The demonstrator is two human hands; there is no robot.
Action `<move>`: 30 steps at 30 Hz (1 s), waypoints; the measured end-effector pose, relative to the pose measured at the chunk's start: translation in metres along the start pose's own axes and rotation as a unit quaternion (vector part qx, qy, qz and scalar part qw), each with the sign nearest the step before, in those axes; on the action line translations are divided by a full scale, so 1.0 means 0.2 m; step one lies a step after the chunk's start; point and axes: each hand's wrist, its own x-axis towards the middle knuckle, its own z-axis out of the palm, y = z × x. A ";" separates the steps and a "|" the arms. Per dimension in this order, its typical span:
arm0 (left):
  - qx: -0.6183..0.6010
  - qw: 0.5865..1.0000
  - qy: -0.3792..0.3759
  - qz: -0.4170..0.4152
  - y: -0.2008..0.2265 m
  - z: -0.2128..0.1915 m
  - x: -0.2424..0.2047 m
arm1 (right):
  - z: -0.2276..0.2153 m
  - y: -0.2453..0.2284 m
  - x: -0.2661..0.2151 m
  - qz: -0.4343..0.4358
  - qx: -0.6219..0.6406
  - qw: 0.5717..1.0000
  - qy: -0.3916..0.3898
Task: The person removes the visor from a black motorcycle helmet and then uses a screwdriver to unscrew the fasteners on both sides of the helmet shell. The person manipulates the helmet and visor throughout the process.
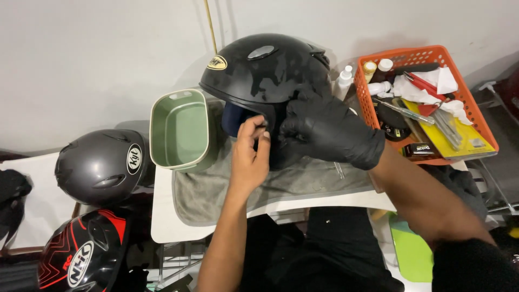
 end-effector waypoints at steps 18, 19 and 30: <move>-0.005 1.000 0.016 0.008 0.01 0.01 0.00 | -0.08 -0.05 0.08 -0.049 0.016 0.996 0.067; -0.008 1.000 0.017 0.008 0.02 0.01 0.00 | -0.04 -0.02 0.08 -0.048 0.000 0.997 0.054; -0.008 1.000 0.023 0.009 0.01 0.02 0.00 | 0.36 0.26 -0.02 -0.056 0.104 0.993 0.032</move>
